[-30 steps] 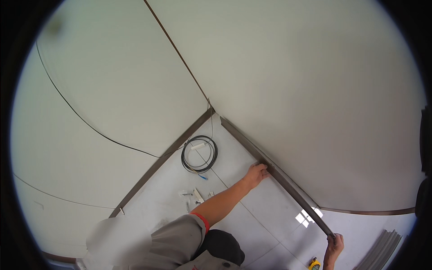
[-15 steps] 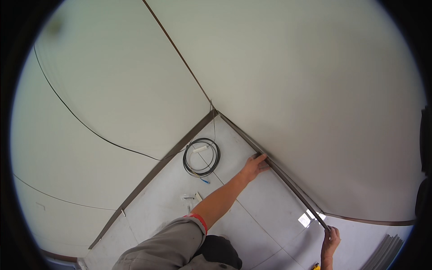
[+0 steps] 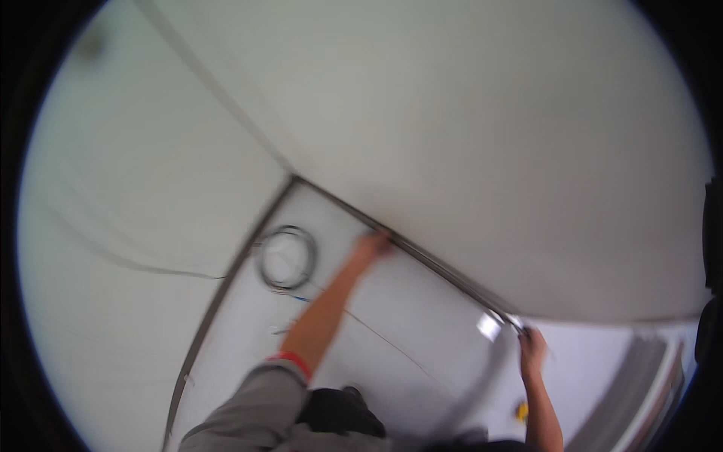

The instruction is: The person measures and marks metal strips using a tape measure and square, then cuts them with an angle grinder. They repeatedly test the fit of the cut pieces against a wall corner and make further adjustments.

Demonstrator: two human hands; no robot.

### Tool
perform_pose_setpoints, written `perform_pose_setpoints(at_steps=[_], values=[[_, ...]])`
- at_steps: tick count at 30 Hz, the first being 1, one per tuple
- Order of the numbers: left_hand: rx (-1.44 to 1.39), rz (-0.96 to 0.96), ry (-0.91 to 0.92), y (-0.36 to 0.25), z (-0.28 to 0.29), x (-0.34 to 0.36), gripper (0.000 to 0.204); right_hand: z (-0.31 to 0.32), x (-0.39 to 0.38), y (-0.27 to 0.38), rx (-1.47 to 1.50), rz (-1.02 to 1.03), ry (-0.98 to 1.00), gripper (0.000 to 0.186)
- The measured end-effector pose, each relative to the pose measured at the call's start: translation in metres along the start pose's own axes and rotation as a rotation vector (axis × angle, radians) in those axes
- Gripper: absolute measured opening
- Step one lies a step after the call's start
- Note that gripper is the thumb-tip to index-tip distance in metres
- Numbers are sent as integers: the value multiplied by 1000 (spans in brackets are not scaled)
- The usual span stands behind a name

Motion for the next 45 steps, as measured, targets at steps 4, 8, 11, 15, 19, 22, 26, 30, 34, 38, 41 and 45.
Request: perform_pose_setpoints(at_steps=[4,8,11,15,19,22,26,30,34,38,41,45], values=[[-270,190,-138,-31,6,-4,38,-19,33,25,160,-37,-63,18],[-206,214,-82,-51,8,-7,53,-25,41,23,350,-177,-90,13],[-178,239,-75,-54,11,-9,53,-31,40,18,407,-276,-75,11],[-192,261,-111,-56,16,-10,54,-39,42,12,587,-299,-115,9],[-173,236,-105,-54,8,-6,54,-41,44,-2,606,-328,-109,10],[-168,247,-112,-49,7,1,50,-43,47,-10,641,-335,-135,9],[-153,217,-178,-30,35,-7,36,-58,57,-2,500,-229,-131,12],[129,160,-163,-24,-4,14,32,-41,43,-21,497,-234,-178,10],[-96,201,-170,-51,-53,2,46,-24,13,-21,715,-227,-242,10],[-80,177,-199,-44,-33,-16,59,-28,15,-4,788,-258,-177,14],[-110,135,-233,-47,-34,-18,67,-29,16,-5,782,-286,-190,17],[-108,70,-313,-49,-34,-16,77,-29,19,-12,895,-333,-155,17]])
Point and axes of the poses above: each hand's wrist, its own x-axis towards the middle knuckle, its own z-axis out of the back of the hand, y = z × x, the point moved 3 cm from there along x, towards the middle knuckle, and after that the axes turned 7 degrees about x, right-handed, at the moved point
